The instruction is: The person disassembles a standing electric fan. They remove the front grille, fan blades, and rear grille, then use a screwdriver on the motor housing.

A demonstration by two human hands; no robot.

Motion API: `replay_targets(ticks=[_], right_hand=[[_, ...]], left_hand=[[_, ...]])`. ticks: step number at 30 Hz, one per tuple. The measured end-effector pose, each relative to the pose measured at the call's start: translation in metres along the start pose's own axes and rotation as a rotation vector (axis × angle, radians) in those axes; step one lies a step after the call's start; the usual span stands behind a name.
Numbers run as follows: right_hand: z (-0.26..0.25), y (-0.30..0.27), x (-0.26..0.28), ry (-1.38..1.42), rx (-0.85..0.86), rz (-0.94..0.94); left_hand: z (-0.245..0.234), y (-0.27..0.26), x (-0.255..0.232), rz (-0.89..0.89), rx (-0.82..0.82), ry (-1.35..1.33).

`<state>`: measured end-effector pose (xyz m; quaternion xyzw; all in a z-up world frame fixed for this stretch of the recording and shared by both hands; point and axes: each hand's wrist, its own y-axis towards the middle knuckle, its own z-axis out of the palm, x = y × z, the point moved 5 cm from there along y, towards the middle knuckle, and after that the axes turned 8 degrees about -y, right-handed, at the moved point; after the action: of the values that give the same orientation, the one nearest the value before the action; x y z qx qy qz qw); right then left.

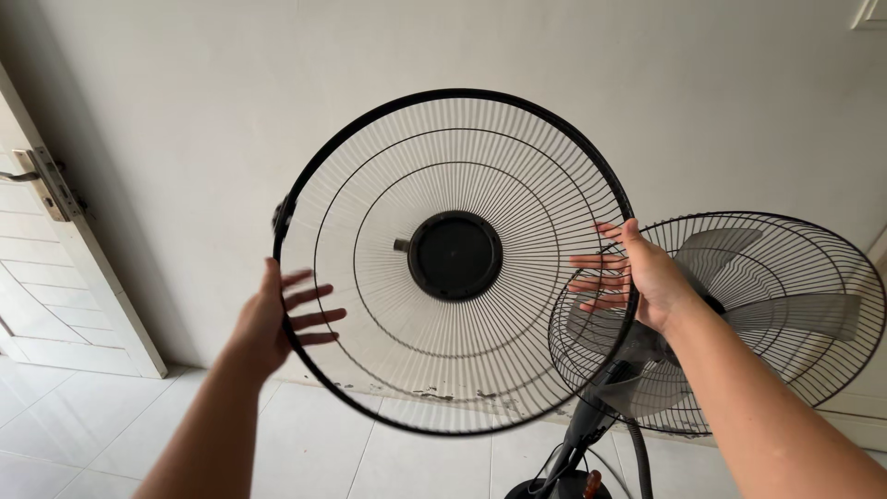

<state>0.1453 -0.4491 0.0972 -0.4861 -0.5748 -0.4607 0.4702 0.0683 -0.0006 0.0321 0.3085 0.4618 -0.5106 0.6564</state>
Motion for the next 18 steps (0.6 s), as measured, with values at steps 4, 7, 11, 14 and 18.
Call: replay_targets(ticks=[4,7,11,14,18], right_hand=[[-0.007,-0.004,0.004,-0.058,-0.049,-0.068],[-0.008,-0.005,0.009,-0.078,-0.093,-0.148],[-0.015,-0.003,0.017,-0.105,-0.205,-0.254],[-0.02,-0.003,0.02,-0.133,-0.256,-0.301],[-0.023,-0.002,0.02,-0.087,-0.215,-0.306]], left_hand=[[0.0,0.01,-0.009,0.039,0.008,0.136],[0.003,0.021,-0.014,0.14,-0.008,0.064],[0.008,0.03,-0.025,0.267,-0.057,0.139],[0.013,0.028,-0.034,0.277,-0.091,0.165],[0.019,0.015,-0.042,0.267,-0.085,0.046]])
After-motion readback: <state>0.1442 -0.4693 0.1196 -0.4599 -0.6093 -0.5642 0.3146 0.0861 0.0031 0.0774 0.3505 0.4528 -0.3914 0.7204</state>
